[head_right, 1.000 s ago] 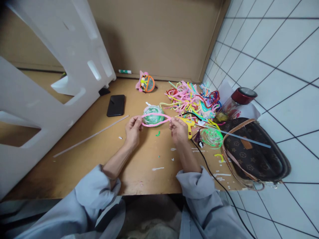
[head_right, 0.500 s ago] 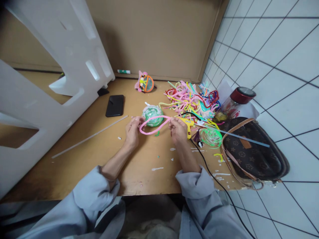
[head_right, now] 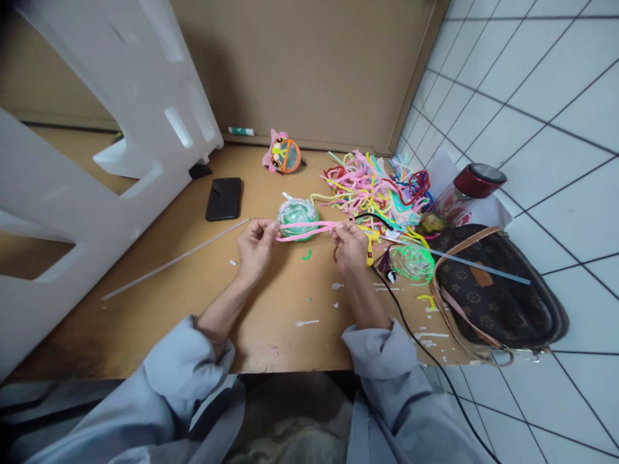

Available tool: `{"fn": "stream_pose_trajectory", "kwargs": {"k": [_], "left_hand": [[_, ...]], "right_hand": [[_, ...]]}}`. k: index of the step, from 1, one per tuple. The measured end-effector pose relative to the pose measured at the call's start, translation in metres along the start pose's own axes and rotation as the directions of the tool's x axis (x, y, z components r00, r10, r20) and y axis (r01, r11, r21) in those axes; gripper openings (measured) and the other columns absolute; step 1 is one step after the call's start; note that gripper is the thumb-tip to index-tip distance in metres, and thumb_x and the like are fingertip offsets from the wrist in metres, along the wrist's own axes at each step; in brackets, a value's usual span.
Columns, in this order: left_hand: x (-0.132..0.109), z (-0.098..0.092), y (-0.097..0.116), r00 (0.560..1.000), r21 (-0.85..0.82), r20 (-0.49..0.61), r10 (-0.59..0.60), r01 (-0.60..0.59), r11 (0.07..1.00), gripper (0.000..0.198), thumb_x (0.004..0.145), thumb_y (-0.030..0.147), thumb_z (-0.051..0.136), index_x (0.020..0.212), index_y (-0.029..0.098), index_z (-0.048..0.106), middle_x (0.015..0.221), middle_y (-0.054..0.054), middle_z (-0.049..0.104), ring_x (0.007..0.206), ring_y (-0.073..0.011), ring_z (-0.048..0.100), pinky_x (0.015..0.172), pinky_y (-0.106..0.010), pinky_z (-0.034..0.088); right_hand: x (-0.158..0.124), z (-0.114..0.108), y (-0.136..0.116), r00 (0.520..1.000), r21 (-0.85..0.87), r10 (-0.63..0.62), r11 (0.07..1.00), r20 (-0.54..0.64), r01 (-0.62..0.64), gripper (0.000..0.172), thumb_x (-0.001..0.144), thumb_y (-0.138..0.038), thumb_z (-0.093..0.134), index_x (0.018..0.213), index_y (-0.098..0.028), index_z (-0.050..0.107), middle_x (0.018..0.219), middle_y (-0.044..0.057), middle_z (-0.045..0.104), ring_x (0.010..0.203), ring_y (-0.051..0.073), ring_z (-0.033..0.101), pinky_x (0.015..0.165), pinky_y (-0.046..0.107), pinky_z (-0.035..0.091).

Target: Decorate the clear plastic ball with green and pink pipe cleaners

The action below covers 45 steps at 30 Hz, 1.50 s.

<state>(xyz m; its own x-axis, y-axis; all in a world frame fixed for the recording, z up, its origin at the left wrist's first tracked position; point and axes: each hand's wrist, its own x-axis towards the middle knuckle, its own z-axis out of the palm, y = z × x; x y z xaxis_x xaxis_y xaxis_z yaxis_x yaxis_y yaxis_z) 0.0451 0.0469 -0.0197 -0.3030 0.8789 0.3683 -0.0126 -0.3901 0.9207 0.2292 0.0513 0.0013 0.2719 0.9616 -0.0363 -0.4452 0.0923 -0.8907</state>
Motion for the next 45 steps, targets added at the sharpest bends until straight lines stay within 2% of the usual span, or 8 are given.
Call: {"fn": "stream_pose_trajectory", "kwargs": {"k": [2, 7, 17, 29, 34, 41, 45], "left_hand": [[0.002, -0.001, -0.001, 1.000, 0.019, -0.009, 0.000, 0.000, 1.000, 0.036, 0.080, 0.051, 0.072, 0.072, 0.017, 0.063, 0.061, 0.001, 0.061, 0.056, -0.0110, 0.053, 0.062, -0.025, 0.046], [0.005, -0.003, 0.001, 0.998, 0.008, -0.060, 0.036, -0.036, 0.999, 0.032, 0.082, 0.048, 0.071, 0.074, 0.018, 0.064, 0.062, 0.001, 0.060, 0.057, -0.0111, 0.053, 0.062, -0.025, 0.046], [0.009, -0.005, 0.005, 0.996, 0.009, -0.069, 0.064, -0.064, 0.998, 0.035, 0.081, 0.051, 0.072, 0.074, 0.018, 0.064, 0.061, 0.002, 0.059, 0.057, -0.0114, 0.053, 0.061, -0.024, 0.046], [0.011, -0.007, 0.005, 0.997, 0.002, -0.067, 0.023, -0.023, 1.000, 0.033, 0.080, 0.048, 0.073, 0.076, 0.018, 0.064, 0.063, 0.002, 0.060, 0.059, -0.0111, 0.055, 0.061, -0.024, 0.046], [0.009, -0.007, 0.006, 0.998, -0.006, -0.065, 0.019, -0.020, 1.000, 0.031, 0.080, 0.047, 0.073, 0.076, 0.018, 0.064, 0.063, 0.001, 0.061, 0.058, -0.0109, 0.055, 0.061, -0.024, 0.046], [0.009, -0.006, 0.005, 0.999, -0.015, -0.041, 0.006, -0.007, 1.000, 0.031, 0.081, 0.047, 0.073, 0.077, 0.018, 0.064, 0.065, 0.001, 0.061, 0.058, -0.0106, 0.053, 0.060, -0.023, 0.045], [0.007, -0.006, 0.003, 0.999, 0.052, -0.031, 0.016, -0.014, 0.999, 0.026, 0.083, 0.043, 0.070, 0.084, 0.018, 0.065, 0.074, -0.001, 0.062, 0.063, -0.0114, 0.054, 0.061, -0.024, 0.045]], "right_hand": [[-0.001, 0.000, 0.002, 0.999, -0.035, 0.036, 0.999, -0.006, -0.036, 0.026, 0.059, -0.030, 0.082, 0.060, -0.021, 0.057, 0.051, -0.005, 0.054, 0.050, 0.008, 0.046, 0.048, 0.020, 0.037], [-0.004, 0.001, 0.003, 0.998, -0.044, -0.055, 0.997, 0.025, 0.056, 0.027, 0.061, -0.035, 0.081, 0.062, -0.021, 0.058, 0.053, -0.005, 0.054, 0.050, 0.008, 0.045, 0.048, 0.021, 0.035], [-0.003, 0.000, 0.001, 0.997, -0.078, -0.076, 0.994, 0.034, 0.078, 0.027, 0.061, -0.036, 0.081, 0.062, -0.021, 0.058, 0.055, -0.005, 0.054, 0.052, 0.009, 0.045, 0.050, 0.022, 0.036], [-0.002, 0.001, 0.007, 0.998, -0.067, 0.034, 0.997, 0.050, -0.030, 0.033, 0.058, -0.040, 0.086, 0.065, -0.021, 0.060, 0.054, -0.007, 0.054, 0.049, 0.007, 0.047, 0.049, 0.022, 0.039], [-0.002, 0.000, 0.007, 0.998, -0.056, 0.042, 0.998, 0.054, -0.039, 0.033, 0.060, -0.040, 0.087, 0.067, -0.020, 0.061, 0.055, -0.007, 0.055, 0.049, 0.007, 0.049, 0.048, 0.021, 0.040], [-0.003, 0.001, 0.007, 0.999, -0.032, 0.032, 0.999, 0.038, -0.031, 0.038, 0.050, -0.043, 0.091, 0.066, -0.020, 0.065, 0.053, -0.007, 0.055, 0.050, 0.006, 0.047, 0.046, 0.019, 0.038], [-0.004, 0.002, 0.006, 0.999, -0.035, 0.030, 0.999, 0.025, -0.029, 0.038, 0.048, -0.043, 0.091, 0.065, -0.020, 0.065, 0.052, -0.007, 0.055, 0.049, 0.006, 0.046, 0.047, 0.019, 0.038]]}}
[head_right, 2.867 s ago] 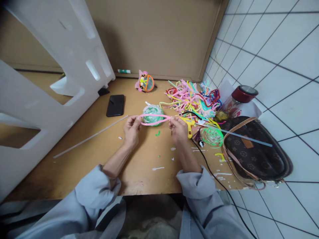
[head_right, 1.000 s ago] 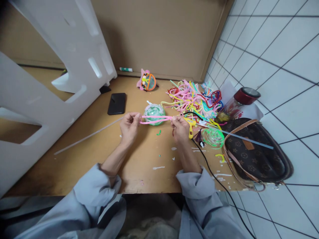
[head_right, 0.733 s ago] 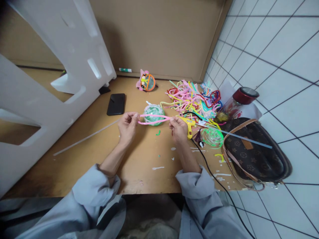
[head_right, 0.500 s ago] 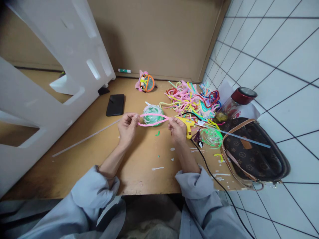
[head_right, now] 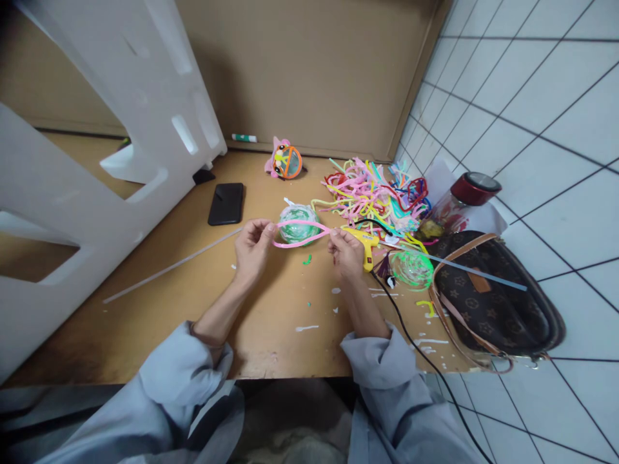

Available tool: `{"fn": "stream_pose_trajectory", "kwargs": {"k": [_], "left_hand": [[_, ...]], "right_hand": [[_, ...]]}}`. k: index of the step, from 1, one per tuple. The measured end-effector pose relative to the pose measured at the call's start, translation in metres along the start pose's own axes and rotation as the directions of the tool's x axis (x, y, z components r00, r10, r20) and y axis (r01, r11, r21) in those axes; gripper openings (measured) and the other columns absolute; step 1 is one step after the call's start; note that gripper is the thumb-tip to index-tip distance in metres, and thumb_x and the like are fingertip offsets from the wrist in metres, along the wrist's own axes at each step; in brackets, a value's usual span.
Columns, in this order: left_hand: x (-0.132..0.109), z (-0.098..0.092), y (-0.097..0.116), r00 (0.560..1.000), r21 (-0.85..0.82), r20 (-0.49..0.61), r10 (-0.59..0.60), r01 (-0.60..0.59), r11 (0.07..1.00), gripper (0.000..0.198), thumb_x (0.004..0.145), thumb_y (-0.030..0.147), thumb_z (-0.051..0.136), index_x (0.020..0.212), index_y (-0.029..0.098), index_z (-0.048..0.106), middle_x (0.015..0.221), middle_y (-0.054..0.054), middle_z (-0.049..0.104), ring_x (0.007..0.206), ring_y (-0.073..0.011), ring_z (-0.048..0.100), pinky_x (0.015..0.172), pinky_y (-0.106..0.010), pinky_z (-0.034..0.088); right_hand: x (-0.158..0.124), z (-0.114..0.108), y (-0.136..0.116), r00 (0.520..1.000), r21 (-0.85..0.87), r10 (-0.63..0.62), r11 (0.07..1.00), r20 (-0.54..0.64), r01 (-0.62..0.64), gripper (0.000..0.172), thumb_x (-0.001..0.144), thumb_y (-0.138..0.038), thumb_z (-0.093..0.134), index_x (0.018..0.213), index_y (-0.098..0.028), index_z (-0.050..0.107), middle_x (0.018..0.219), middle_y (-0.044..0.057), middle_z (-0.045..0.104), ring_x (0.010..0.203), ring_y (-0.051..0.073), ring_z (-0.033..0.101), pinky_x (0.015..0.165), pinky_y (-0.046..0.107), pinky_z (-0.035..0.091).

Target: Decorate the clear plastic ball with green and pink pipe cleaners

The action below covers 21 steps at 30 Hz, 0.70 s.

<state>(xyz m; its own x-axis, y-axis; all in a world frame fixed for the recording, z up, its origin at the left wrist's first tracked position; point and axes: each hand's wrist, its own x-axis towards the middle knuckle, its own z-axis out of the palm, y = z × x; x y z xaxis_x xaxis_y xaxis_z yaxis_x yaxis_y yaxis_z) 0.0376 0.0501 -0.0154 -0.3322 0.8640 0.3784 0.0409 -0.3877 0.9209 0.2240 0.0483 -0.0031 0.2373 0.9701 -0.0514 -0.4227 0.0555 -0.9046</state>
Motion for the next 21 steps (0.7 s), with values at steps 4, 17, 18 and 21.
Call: {"fn": "stream_pose_trajectory", "kwargs": {"k": [4, 17, 18, 21], "left_hand": [[-0.006, 0.000, 0.007, 0.972, 0.206, -0.039, 0.233, -0.221, 0.953, 0.015, 0.087, 0.034, 0.068, 0.091, 0.019, 0.068, 0.091, -0.004, 0.062, 0.075, -0.0132, 0.057, 0.065, -0.025, 0.046], [-0.038, 0.018, 0.017, 0.791, 0.131, 0.354, 0.500, -0.571, 0.810, 0.011, 0.094, 0.017, 0.060, 0.099, 0.017, 0.070, 0.089, -0.007, 0.076, 0.078, -0.0142, 0.069, 0.074, -0.027, 0.053], [-0.038, 0.018, 0.017, 0.815, 0.144, 0.347, 0.464, -0.535, 0.832, 0.012, 0.095, 0.018, 0.059, 0.100, 0.017, 0.070, 0.090, -0.007, 0.076, 0.078, -0.0139, 0.069, 0.074, -0.026, 0.053], [-0.037, 0.016, 0.018, 0.856, 0.166, 0.335, 0.393, -0.464, 0.870, 0.015, 0.096, 0.022, 0.059, 0.101, 0.018, 0.072, 0.090, -0.006, 0.076, 0.073, -0.0124, 0.066, 0.071, -0.025, 0.052]], "right_hand": [[-0.001, 0.001, 0.000, 1.000, -0.045, -0.030, 0.999, -0.005, 0.029, 0.038, 0.051, -0.047, 0.089, 0.064, -0.020, 0.065, 0.051, -0.006, 0.054, 0.048, 0.007, 0.044, 0.045, 0.021, 0.035], [-0.022, 0.015, 0.005, 0.949, -0.288, -0.260, 0.908, 0.180, 0.303, 0.021, 0.072, -0.041, 0.073, 0.070, -0.021, 0.069, 0.065, -0.002, 0.062, 0.063, 0.014, 0.055, 0.065, 0.029, 0.048], [-0.024, 0.016, 0.005, 0.944, -0.285, -0.266, 0.905, 0.197, 0.315, 0.020, 0.073, -0.040, 0.072, 0.071, -0.021, 0.069, 0.067, -0.002, 0.064, 0.065, 0.015, 0.056, 0.066, 0.030, 0.048], [-0.029, 0.019, 0.004, 0.926, -0.290, -0.295, 0.888, 0.234, 0.357, 0.016, 0.076, -0.036, 0.070, 0.069, -0.021, 0.071, 0.068, -0.001, 0.064, 0.068, 0.015, 0.056, 0.065, 0.028, 0.048]]}}
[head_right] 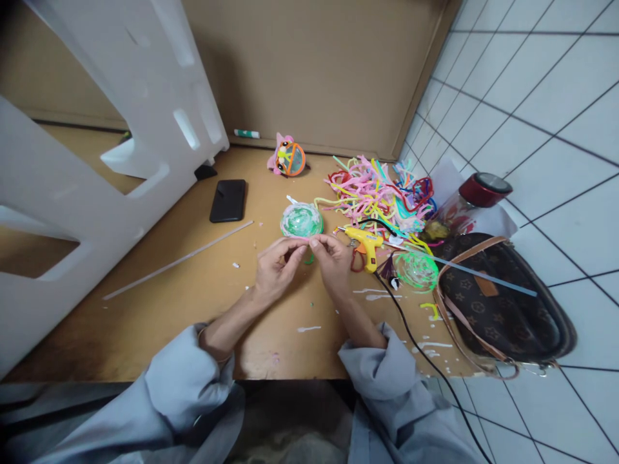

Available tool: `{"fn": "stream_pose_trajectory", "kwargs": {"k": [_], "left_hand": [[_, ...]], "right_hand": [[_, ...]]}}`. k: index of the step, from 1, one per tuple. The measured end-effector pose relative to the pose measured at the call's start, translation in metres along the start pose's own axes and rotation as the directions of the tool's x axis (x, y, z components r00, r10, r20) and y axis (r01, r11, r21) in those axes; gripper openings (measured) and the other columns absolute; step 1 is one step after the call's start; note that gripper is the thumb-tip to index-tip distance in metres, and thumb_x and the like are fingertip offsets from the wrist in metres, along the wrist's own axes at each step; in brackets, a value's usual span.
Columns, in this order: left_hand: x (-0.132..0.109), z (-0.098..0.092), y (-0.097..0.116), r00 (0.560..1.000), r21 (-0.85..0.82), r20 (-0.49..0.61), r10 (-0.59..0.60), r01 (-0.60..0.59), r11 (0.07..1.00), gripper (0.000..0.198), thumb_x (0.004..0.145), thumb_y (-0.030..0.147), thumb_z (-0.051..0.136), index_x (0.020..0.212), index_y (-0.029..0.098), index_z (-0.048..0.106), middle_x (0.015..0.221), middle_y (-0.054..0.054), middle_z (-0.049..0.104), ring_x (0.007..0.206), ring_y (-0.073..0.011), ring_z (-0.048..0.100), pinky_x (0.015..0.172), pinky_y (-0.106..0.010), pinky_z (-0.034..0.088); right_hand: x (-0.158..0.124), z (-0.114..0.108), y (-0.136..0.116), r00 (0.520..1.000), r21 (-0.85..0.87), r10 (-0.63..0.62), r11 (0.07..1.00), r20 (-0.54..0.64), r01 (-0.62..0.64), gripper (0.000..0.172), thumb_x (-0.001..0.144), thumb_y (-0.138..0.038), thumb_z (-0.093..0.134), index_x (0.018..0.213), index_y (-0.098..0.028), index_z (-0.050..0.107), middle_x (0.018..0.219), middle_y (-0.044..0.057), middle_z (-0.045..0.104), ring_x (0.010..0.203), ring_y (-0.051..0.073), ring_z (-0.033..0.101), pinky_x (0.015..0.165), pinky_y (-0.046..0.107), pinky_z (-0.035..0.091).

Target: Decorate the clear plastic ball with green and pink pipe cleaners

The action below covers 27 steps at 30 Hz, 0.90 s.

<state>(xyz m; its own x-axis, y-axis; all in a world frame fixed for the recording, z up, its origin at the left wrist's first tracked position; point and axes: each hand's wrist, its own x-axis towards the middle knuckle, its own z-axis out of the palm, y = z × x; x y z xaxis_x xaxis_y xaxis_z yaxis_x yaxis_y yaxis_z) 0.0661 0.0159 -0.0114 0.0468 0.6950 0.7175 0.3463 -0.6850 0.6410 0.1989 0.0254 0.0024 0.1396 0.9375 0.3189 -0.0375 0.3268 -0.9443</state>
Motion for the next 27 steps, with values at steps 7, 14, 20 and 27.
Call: {"fn": "stream_pose_trajectory", "kwargs": {"k": [7, 14, 20, 27], "left_hand": [[-0.001, 0.000, -0.001, 1.000, -0.020, -0.002, 0.007, -0.007, 1.000, 0.015, 0.096, 0.022, 0.059, 0.101, 0.017, 0.072, 0.091, -0.006, 0.076, 0.075, -0.0121, 0.068, 0.070, -0.024, 0.053], [0.003, -0.007, -0.001, 0.992, -0.004, -0.127, 0.015, -0.015, 1.000, 0.015, 0.096, 0.025, 0.058, 0.097, 0.017, 0.070, 0.080, -0.002, 0.070, 0.068, -0.0106, 0.061, 0.067, -0.023, 0.050], [0.018, -0.020, -0.044, 0.912, 0.054, -0.279, -0.300, 0.327, 0.944, 0.057, 0.083, 0.050, 0.071, 0.132, 0.024, 0.055, 0.128, -0.011, 0.058, 0.109, -0.0222, 0.060, 0.093, -0.038, 0.051], [0.032, -0.003, -0.062, 0.966, 0.260, 0.002, -0.258, 0.249, 0.933, 0.085, 0.074, 0.064, 0.075, 0.145, 0.027, 0.047, 0.157, -0.017, 0.034, 0.148, -0.0397, 0.032, 0.118, -0.059, 0.027]], "right_hand": [[-0.001, 0.004, -0.003, 0.999, 0.000, -0.036, 0.999, -0.010, 0.036, 0.020, 0.078, -0.038, 0.068, 0.068, -0.021, 0.069, 0.069, -0.001, 0.065, 0.069, 0.015, 0.057, 0.065, 0.028, 0.048], [0.001, -0.001, -0.003, 0.998, 0.029, 0.049, 0.998, -0.044, -0.048, 0.024, 0.076, -0.042, 0.070, 0.070, -0.021, 0.061, 0.063, -0.004, 0.056, 0.059, 0.011, 0.048, 0.059, 0.025, 0.041], [0.006, -0.007, 0.001, 0.991, 0.087, 0.104, 0.991, -0.079, -0.097, 0.028, 0.077, -0.046, 0.070, 0.071, -0.021, 0.058, 0.062, -0.006, 0.050, 0.055, 0.009, 0.038, 0.055, 0.023, 0.033], [0.014, -0.009, 0.008, 0.972, 0.239, 0.185, 0.960, -0.146, -0.146, 0.034, 0.067, -0.047, 0.076, 0.063, -0.022, 0.054, 0.054, -0.007, 0.051, 0.053, 0.009, 0.043, 0.054, 0.023, 0.037]]}}
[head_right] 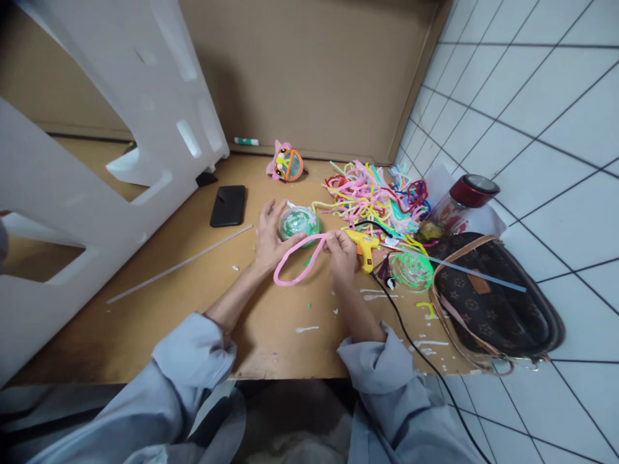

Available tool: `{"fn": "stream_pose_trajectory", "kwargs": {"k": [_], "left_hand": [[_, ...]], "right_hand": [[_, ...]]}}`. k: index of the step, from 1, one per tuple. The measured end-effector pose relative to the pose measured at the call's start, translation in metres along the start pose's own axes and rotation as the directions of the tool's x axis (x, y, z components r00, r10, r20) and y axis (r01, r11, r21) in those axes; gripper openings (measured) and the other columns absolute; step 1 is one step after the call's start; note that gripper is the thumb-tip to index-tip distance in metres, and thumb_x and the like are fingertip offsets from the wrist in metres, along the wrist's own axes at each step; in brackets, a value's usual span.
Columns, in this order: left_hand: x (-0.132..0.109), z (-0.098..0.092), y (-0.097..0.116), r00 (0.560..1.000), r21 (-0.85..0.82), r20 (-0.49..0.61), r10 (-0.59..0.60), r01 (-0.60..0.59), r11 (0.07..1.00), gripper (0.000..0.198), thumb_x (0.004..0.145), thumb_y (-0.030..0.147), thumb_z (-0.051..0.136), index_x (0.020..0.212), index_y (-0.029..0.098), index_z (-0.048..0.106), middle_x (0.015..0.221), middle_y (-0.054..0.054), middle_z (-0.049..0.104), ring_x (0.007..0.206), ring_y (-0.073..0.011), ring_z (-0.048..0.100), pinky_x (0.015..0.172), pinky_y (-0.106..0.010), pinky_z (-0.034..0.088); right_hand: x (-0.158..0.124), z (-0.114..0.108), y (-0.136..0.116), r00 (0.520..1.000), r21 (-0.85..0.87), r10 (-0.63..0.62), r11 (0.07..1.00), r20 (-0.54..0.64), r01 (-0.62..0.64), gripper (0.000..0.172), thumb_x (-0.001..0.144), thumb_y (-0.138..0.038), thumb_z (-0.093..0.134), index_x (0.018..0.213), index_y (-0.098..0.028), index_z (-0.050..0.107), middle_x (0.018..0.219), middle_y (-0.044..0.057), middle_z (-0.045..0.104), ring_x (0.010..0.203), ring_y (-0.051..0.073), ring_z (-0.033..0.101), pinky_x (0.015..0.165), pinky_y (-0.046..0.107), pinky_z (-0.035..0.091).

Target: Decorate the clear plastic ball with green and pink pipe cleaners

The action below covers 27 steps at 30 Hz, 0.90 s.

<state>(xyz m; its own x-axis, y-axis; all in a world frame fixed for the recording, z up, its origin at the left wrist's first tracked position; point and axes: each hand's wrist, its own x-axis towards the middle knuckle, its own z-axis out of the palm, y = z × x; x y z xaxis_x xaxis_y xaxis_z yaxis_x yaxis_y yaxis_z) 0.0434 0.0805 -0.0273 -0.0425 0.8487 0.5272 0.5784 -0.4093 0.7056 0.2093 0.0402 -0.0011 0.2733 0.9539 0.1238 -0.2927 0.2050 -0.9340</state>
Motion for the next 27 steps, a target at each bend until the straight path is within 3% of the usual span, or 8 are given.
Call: {"fn": "stream_pose_trajectory", "kwargs": {"k": [5, 14, 19, 22, 27], "left_hand": [[-0.004, 0.008, 0.002, 0.987, -0.018, 0.151, 0.047, -0.044, 0.999, 0.064, 0.083, 0.050, 0.068, 0.140, 0.028, 0.049, 0.152, -0.015, 0.046, 0.144, -0.0351, 0.041, 0.115, -0.057, 0.033], [-0.031, 0.003, 0.010, 0.951, -0.059, 0.110, 0.288, -0.283, 0.957, 0.057, 0.070, 0.025, 0.070, 0.123, 0.024, 0.049, 0.148, -0.017, 0.044, 0.139, -0.0366, 0.043, 0.110, -0.055, 0.037], [-0.034, 0.001, 0.009, 0.949, -0.070, 0.080, 0.307, -0.301, 0.951, 0.055, 0.071, 0.028, 0.075, 0.119, 0.025, 0.048, 0.142, -0.016, 0.045, 0.134, -0.0344, 0.047, 0.107, -0.053, 0.041], [-0.032, 0.000, 0.008, 0.964, -0.061, 0.067, 0.256, -0.253, 0.966, 0.069, 0.071, 0.037, 0.078, 0.130, 0.025, 0.044, 0.137, -0.015, 0.046, 0.130, -0.0335, 0.048, 0.108, -0.054, 0.042], [-0.033, 0.001, 0.006, 0.974, -0.056, 0.102, 0.202, -0.197, 0.979, 0.083, 0.069, 0.046, 0.081, 0.140, 0.023, 0.044, 0.144, -0.018, 0.037, 0.139, -0.0383, 0.040, 0.113, -0.057, 0.037]], "right_hand": [[0.011, -0.008, -0.005, 0.990, 0.160, 0.013, 0.987, -0.142, 0.010, 0.031, 0.060, -0.037, 0.077, 0.061, -0.022, 0.050, 0.052, -0.008, 0.048, 0.049, 0.007, 0.043, 0.048, 0.020, 0.038], [0.021, -0.024, -0.020, 0.965, 0.285, -0.053, 0.950, -0.259, 0.128, 0.028, 0.066, -0.028, 0.064, 0.060, -0.023, 0.037, 0.057, -0.008, 0.039, 0.047, 0.007, 0.047, 0.047, 0.022, 0.047], [0.020, -0.021, -0.025, 0.961, 0.379, 0.067, 0.924, -0.267, 0.041, 0.021, 0.063, -0.021, 0.061, 0.059, -0.022, 0.041, 0.054, -0.008, 0.043, 0.045, 0.007, 0.044, 0.044, 0.019, 0.043], [0.019, -0.018, -0.027, 0.955, 0.412, 0.132, 0.911, -0.266, -0.011, 0.015, 0.061, -0.017, 0.058, 0.060, -0.022, 0.043, 0.052, -0.008, 0.045, 0.044, 0.006, 0.045, 0.043, 0.018, 0.042], [0.019, -0.019, -0.024, 0.970, 0.369, 0.095, 0.929, -0.225, -0.005, 0.022, 0.067, -0.019, 0.061, 0.064, -0.023, 0.039, 0.053, -0.009, 0.045, 0.043, 0.007, 0.046, 0.044, 0.019, 0.043]]}}
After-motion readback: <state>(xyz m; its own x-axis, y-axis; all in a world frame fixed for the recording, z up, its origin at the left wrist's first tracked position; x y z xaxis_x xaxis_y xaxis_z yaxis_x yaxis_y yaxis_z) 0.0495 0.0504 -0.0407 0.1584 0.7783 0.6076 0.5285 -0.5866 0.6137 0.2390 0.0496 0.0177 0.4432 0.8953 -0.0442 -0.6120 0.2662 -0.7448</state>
